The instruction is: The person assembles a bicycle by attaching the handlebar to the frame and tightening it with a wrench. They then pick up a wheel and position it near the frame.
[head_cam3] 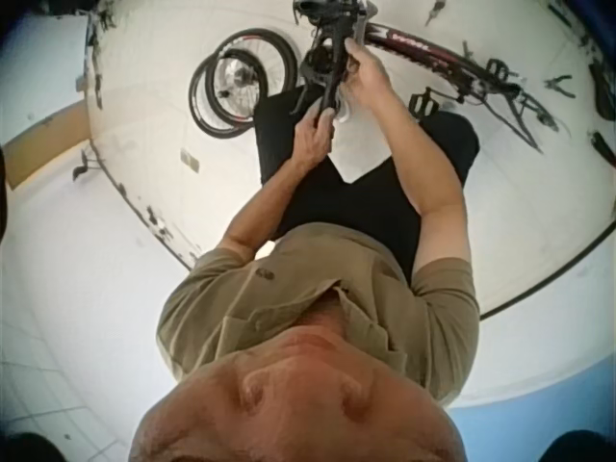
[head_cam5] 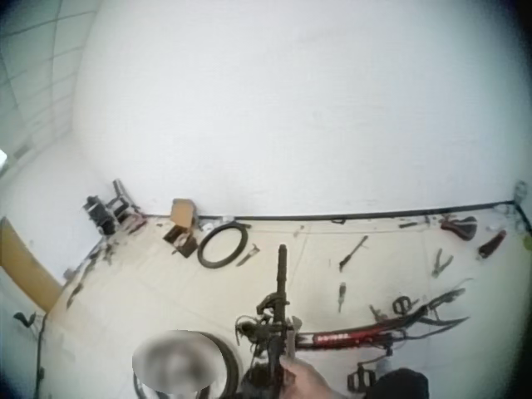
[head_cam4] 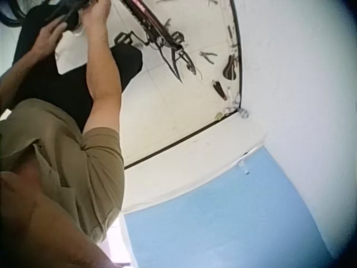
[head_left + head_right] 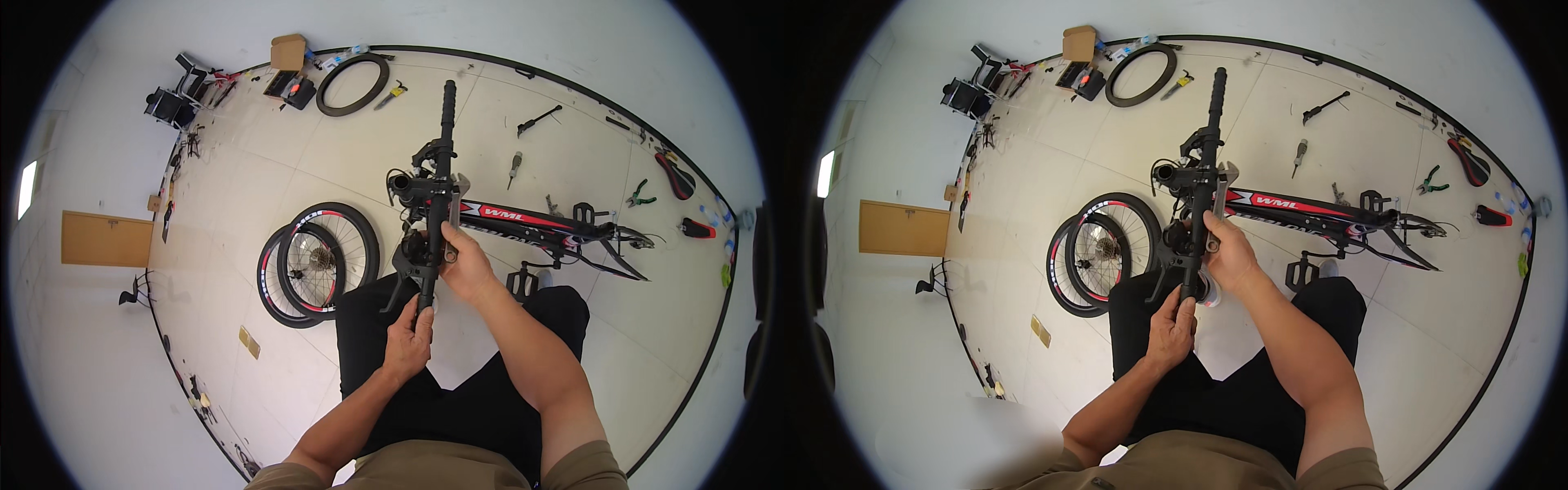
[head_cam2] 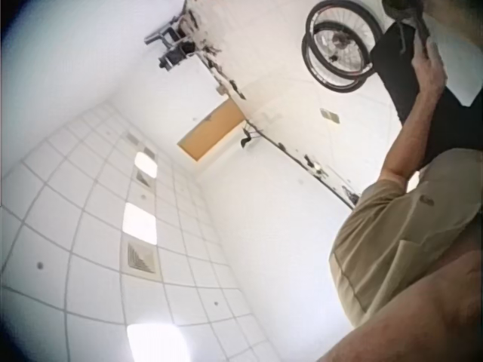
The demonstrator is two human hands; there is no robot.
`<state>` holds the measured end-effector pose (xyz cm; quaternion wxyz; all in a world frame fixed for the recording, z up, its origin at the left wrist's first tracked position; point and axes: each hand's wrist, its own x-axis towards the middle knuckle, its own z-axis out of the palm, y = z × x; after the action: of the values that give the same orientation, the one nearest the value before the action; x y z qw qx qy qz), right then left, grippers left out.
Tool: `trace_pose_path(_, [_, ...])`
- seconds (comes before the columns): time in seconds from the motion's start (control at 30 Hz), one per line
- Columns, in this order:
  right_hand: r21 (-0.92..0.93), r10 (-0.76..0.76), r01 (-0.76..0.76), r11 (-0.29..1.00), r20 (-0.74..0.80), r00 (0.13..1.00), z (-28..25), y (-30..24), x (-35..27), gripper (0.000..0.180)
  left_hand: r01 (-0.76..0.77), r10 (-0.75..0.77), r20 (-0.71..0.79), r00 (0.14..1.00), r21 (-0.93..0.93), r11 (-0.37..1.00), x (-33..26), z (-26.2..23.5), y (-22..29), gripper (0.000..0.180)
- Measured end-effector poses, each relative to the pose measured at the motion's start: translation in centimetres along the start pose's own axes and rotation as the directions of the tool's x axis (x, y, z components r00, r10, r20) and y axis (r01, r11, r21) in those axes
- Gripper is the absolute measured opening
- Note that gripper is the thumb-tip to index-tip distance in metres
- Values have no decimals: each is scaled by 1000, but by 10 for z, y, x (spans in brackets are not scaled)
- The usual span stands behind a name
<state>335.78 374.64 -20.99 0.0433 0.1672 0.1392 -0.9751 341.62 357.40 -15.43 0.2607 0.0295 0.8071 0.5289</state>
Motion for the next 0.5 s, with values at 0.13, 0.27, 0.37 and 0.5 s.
trace_pose_path(0.13, [-19, -45, 45, 999, -13, 999, 0, -6, 3, 27, 13, -13, 2, 1000, 92, 996, 5, 4, 12, 39])
trace_pose_path(0.27, [-16, -73, 72, 997, -65, 995, 4, -12, 2, 28, 6, -2, -31, 1000, 109, 994, 7, 17, 4, 38])
trace_pose_path(0.37, [-37, -109, 106, 994, -89, 990, 9, -13, 4, 28, -147, 151, -31, 988, 115, 982, 7, 29, -24, 43])
trace_pose_path(0.5, [-116, -103, 88, 989, -134, 986, 2, -16, 8, 27, 135, -141, 126, 982, 55, 989, -1, 27, -2, 49])
